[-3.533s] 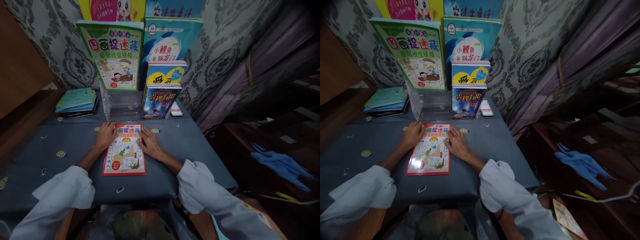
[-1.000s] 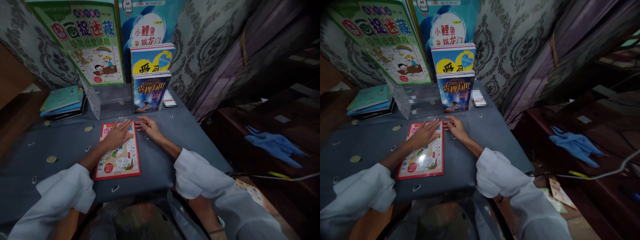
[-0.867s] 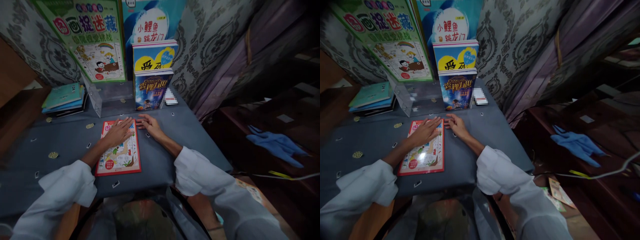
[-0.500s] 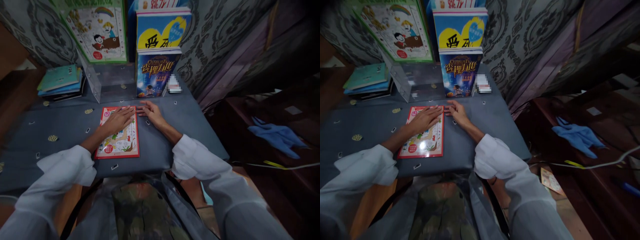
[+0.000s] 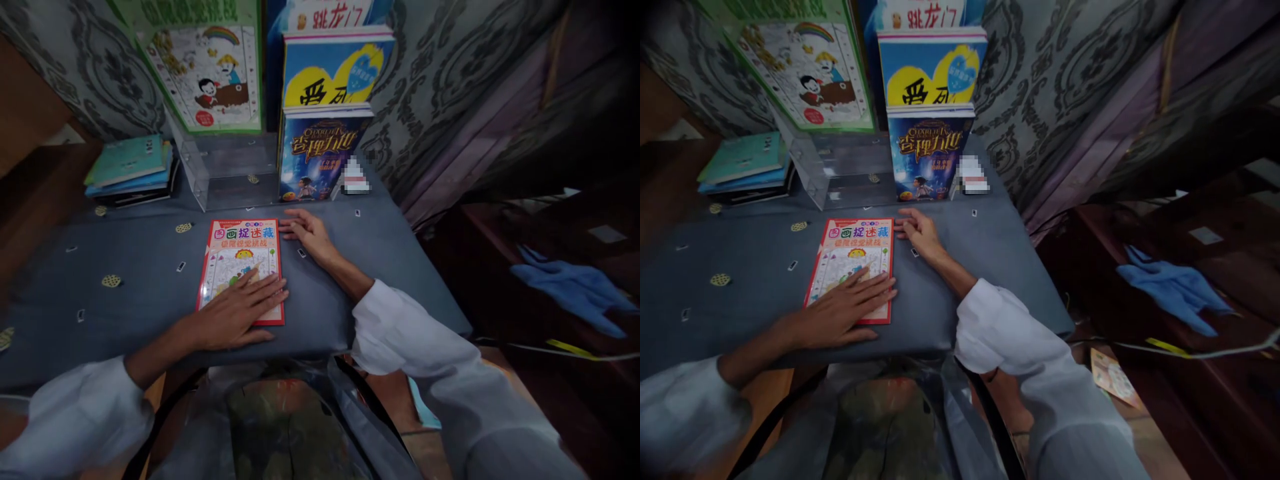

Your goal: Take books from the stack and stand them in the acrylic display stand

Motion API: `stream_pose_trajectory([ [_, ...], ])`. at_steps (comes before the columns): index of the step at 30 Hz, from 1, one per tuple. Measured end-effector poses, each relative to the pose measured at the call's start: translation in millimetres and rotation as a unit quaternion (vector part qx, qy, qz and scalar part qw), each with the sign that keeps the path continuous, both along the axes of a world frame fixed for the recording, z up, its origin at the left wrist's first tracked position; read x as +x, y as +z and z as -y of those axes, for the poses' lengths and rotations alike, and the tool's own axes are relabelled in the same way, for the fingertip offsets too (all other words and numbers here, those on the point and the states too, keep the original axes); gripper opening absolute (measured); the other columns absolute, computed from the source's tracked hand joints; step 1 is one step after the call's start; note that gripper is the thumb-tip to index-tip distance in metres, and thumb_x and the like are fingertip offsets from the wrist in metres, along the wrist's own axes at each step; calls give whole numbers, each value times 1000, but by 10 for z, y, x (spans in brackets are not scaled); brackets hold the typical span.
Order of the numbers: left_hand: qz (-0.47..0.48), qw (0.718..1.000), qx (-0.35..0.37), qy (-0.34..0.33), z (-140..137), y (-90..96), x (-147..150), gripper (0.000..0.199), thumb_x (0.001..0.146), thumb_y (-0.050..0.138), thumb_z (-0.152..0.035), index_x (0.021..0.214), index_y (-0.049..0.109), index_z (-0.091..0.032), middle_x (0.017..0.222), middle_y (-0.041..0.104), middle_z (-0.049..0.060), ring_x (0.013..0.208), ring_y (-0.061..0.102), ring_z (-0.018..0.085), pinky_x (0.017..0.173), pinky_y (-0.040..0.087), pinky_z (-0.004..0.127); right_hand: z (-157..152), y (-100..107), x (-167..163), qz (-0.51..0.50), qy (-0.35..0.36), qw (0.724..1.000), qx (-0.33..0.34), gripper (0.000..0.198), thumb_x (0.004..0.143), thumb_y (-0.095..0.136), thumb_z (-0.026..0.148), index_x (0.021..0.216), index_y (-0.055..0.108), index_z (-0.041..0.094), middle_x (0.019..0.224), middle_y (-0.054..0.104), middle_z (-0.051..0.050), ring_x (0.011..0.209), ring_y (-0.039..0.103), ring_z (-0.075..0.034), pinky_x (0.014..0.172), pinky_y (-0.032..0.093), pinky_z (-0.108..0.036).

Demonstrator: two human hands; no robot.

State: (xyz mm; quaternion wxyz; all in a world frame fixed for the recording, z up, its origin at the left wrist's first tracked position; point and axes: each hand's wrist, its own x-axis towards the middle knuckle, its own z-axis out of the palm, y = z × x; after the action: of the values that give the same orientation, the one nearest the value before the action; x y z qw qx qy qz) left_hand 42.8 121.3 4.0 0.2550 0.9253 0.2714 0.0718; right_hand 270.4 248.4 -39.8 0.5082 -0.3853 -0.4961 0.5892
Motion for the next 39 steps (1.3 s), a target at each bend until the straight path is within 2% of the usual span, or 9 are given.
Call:
stream_pose_trajectory([
  [5, -14, 997, 73, 7, -9, -102, 66, 60, 104, 38, -54, 158, 31, -30, 164, 33, 5, 155, 24, 22, 128, 3, 48, 27, 1, -5, 26, 1, 999, 28, 28, 81, 73, 33, 108, 67, 26, 100, 75, -5, 95, 73, -21, 82, 61, -38],
  [9, -20, 994, 104, 7, -97, -162, 162, 56, 105, 35, -52, 155, 37, -27, 161, 39, 5, 153, 28, 22, 128, 7, 48, 149, 94, -27, 140, -19, 982, 125, 24, 87, 66, 34, 111, 70, 28, 108, 76, -6, 105, 70, -26, 97, 55, -48],
  [12, -24, 993, 116, 7, -122, -175, 211, 54, 106, 35, -50, 154, 40, -27, 158, 45, 6, 151, 33, 22, 127, 11, 46, 258, 215, -162, 227, 29, 946, 230, 26, 93, 59, 30, 116, 71, 29, 122, 73, -5, 118, 65, -28, 110, 45, -52],
  [15, -30, 993, 118, 11, -106, -160, 223, 52, 106, 37, -47, 154, 41, -27, 154, 50, 6, 147, 40, 23, 125, 20, 44, 301, 299, -482, 250, 184, 898, 313, 33, 96, 54, 32, 126, 69, 28, 137, 66, -5, 134, 56, -26, 117, 39, -49],
  [17, -29, 993, 118, 15, -88, -139, 222, 50, 107, 37, -45, 154, 41, -27, 154, 50, 7, 145, 44, 23, 122, 27, 41, 280, 299, -761, 273, 269, 858, 343, 39, 98, 54, 37, 134, 64, 25, 147, 59, -6, 141, 49, -25, 120, 36, -45],
  [20, -26, 990, 139, 11, -73, -105, 228, 48, 107, 37, -42, 151, 45, -23, 154, 50, 9, 143, 47, 25, 118, 33, 40, 191, 219, -1137, 341, 311, 810, 362, 51, 98, 56, 47, 143, 55, 23, 157, 47, -8, 148, 39, -24, 123, 31, -42],
  [27, -41, 978, 204, -4, -102, -132, 233, 50, 107, 35, -46, 148, 48, -19, 151, 55, 10, 143, 47, 23, 120, 29, 41, -103, 51, -1212, 497, 214, 743, 394, 65, 103, 47, 47, 154, 37, 9, 164, 30, -19, 155, 22, -27, 126, 24, -47],
  [33, -66, 978, 199, -7, -107, -203, 223, 52, 108, 30, -47, 153, 41, -23, 159, 44, 4, 152, 32, 18, 125, 19, 39, -235, 48, -683, 556, 130, 755, 323, 70, 104, 35, 52, 155, 35, 4, 163, 30, -24, 155, 23, -30, 125, 23, -51],
  [39, -62, 984, 164, 10, -84, -155, 212, 56, 107, 30, -50, 154, 37, -21, 162, 38, 7, 152, 31, 18, 125, 20, 40, -18, 53, -401, 572, 90, 760, 295, 65, 105, 33, 45, 156, 33, 5, 163, 31, -22, 155, 24, -29, 125, 23, -52],
])
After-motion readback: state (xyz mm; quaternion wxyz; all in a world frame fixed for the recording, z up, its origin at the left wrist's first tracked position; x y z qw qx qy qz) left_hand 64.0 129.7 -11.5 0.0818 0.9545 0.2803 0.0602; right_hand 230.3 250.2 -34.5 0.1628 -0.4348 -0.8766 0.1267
